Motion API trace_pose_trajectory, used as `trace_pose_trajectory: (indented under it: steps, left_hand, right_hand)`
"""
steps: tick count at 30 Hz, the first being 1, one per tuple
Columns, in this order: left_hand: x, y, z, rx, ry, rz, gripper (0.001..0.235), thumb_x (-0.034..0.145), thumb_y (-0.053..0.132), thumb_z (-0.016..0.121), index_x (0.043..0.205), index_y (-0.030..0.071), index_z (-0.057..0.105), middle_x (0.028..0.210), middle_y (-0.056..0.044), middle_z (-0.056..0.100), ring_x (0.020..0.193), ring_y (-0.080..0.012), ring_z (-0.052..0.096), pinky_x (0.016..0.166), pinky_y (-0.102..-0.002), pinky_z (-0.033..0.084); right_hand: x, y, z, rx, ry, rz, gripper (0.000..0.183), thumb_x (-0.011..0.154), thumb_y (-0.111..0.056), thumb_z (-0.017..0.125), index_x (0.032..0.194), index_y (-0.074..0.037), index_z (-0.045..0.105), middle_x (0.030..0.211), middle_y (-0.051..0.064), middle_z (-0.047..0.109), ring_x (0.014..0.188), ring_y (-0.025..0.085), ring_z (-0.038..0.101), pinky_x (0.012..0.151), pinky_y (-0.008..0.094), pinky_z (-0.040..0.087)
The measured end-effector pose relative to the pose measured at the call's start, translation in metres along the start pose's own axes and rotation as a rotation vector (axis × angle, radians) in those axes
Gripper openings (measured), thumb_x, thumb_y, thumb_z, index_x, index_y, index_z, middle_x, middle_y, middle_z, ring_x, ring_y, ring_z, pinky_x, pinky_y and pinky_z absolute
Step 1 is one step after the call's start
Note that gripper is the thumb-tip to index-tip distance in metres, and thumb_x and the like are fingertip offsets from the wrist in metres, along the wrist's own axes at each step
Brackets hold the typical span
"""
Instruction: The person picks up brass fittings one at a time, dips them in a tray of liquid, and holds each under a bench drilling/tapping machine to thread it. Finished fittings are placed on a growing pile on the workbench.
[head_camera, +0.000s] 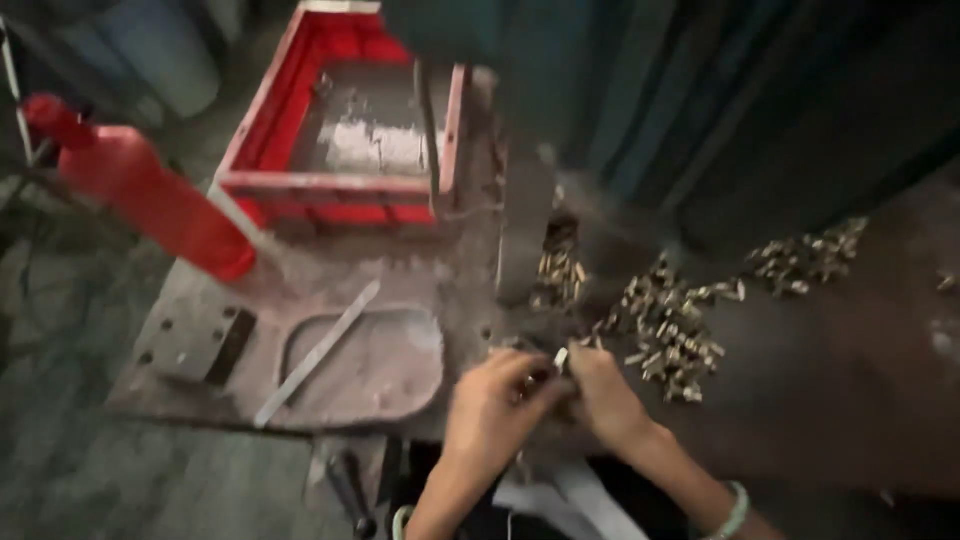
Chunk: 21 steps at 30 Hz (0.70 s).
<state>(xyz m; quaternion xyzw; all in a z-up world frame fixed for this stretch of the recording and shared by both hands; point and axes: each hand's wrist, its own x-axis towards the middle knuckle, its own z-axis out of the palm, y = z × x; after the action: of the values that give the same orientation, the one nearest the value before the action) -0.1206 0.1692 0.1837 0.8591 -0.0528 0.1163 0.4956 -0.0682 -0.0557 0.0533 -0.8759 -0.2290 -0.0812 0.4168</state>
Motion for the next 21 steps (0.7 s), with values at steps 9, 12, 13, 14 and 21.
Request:
trace_pose_trajectory:
  steps: [9, 12, 13, 14, 21]
  left_hand:
    - [0.012, -0.035, -0.075, -0.226, 0.021, -0.134, 0.033, 0.08, 0.011, 0.076, 0.112, 0.008, 0.069, 0.101, -0.008, 0.074, 0.085, -0.0146, 0.073, 0.072, -0.034, 0.06]
    - [0.023, -0.01, -0.068, -0.253, 0.323, -0.096, 0.041, 0.084, 0.012, 0.071, 0.125, 0.01, 0.066, 0.111, -0.006, 0.074, 0.084, -0.0139, 0.071, 0.065, -0.034, 0.059]
    - [0.02, -0.01, -0.06, -0.147, 0.27, -0.042, 0.034, 0.086, 0.009, 0.067, 0.12, 0.008, 0.071, 0.107, -0.008, 0.076, 0.078, -0.0177, 0.07, 0.059, -0.035, 0.057]
    - [0.011, -0.014, -0.04, -0.149, 0.269, -0.032, 0.034, 0.086, 0.009, 0.067, 0.12, 0.008, 0.071, 0.107, -0.008, 0.076, 0.078, -0.0177, 0.07, 0.059, -0.035, 0.057]
    - [0.0, 0.011, 0.03, 0.054, 0.154, 0.116, 0.032, 0.081, 0.02, 0.082, 0.11, 0.01, 0.075, 0.099, -0.009, 0.074, 0.093, -0.0279, 0.07, 0.079, -0.036, 0.056]
  right_hand:
    - [-0.003, -0.073, -0.036, -0.145, -0.373, -0.199, 0.046, 0.072, -0.011, 0.081, 0.116, -0.007, 0.066, 0.102, 0.018, 0.068, 0.109, 0.041, 0.06, 0.092, 0.045, 0.05]
    - [0.012, -0.058, -0.016, -0.244, -0.289, -0.341, 0.037, 0.068, 0.002, 0.071, 0.104, -0.003, 0.065, 0.105, 0.02, 0.067, 0.122, 0.046, 0.057, 0.099, 0.046, 0.049]
    - [0.007, -0.039, -0.002, -0.353, -0.296, -0.298, 0.029, 0.07, 0.008, 0.066, 0.095, -0.005, 0.065, 0.102, 0.019, 0.067, 0.126, 0.045, 0.059, 0.102, 0.045, 0.05]
    - [0.007, -0.034, 0.001, -0.358, -0.287, -0.3, 0.029, 0.07, 0.008, 0.066, 0.095, -0.005, 0.065, 0.102, 0.019, 0.067, 0.126, 0.045, 0.059, 0.102, 0.045, 0.05]
    - [0.013, -0.049, 0.0, 0.198, 0.038, 0.431, 0.035, 0.081, -0.008, 0.074, 0.115, -0.003, 0.067, 0.097, 0.015, 0.075, 0.092, 0.024, 0.076, 0.078, 0.038, 0.058]
